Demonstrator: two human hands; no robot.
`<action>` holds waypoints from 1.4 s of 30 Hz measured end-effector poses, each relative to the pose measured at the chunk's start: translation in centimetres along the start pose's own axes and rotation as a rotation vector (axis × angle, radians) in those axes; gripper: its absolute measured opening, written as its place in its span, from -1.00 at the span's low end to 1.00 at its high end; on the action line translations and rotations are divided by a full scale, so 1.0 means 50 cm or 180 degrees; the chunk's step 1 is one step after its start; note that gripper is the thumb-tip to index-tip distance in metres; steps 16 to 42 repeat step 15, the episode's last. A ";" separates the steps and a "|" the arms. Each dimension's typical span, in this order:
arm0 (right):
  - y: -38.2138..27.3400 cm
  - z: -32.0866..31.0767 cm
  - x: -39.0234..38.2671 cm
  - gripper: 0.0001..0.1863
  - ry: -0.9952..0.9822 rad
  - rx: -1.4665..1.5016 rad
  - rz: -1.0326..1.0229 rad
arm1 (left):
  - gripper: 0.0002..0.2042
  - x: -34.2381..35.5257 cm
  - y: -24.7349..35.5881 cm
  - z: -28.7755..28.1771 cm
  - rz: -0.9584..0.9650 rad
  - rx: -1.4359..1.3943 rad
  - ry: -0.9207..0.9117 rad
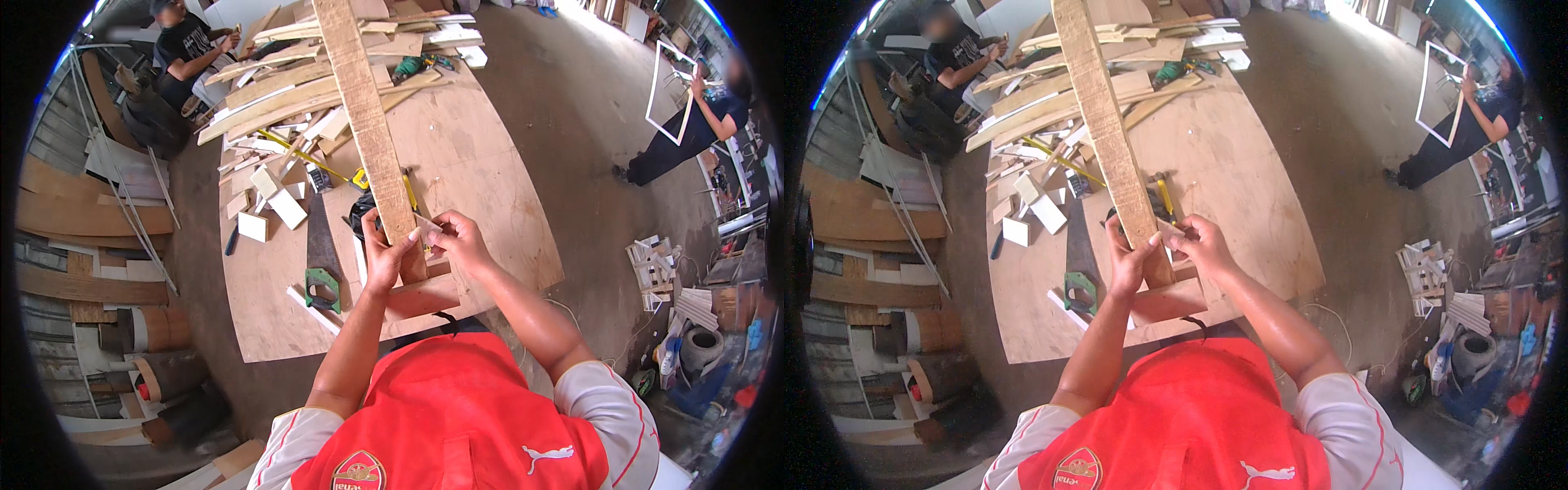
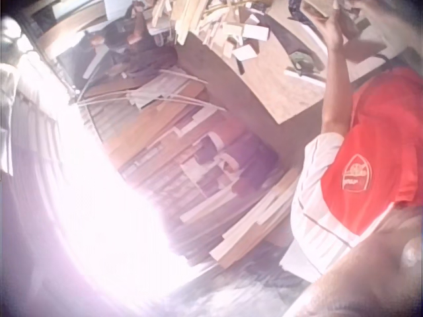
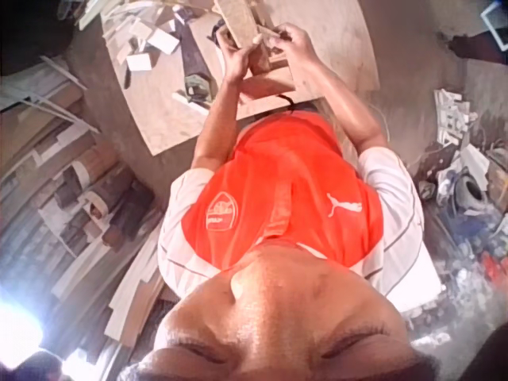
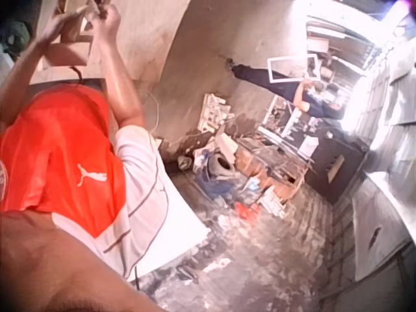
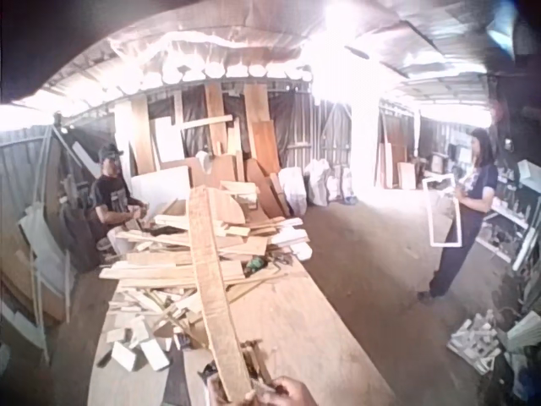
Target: The person uses a handsaw to cut a piece of wood on a workbench, then uses a tape measure and a small block to check the length of a long wooden beam.
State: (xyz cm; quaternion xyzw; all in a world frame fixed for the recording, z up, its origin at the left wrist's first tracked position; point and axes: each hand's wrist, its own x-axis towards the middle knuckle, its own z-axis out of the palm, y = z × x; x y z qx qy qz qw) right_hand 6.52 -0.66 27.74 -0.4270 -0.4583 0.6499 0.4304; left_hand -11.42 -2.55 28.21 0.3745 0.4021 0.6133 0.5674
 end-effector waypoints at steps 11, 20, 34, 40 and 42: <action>-0.193 0.086 -0.036 -0.86 -0.0152 -0.0325 -0.1058 | -0.18 0.013 0.208 0.022 0.0671 -0.0141 -0.0827; -0.227 0.099 -0.051 -0.88 -0.0168 -0.0439 -0.1176 | -0.19 0.004 0.239 0.031 0.0677 -0.0375 -0.0862; -0.227 0.099 -0.051 -0.88 -0.0168 -0.0439 -0.1176 | -0.19 0.004 0.239 0.031 0.0677 -0.0375 -0.0862; -0.227 0.099 -0.051 -0.88 -0.0168 -0.0439 -0.1176 | -0.19 0.004 0.239 0.031 0.0677 -0.0375 -0.0862; -0.227 0.099 -0.051 -0.88 -0.0168 -0.0439 -0.1176 | -0.19 0.004 0.239 0.031 0.0677 -0.0375 -0.0862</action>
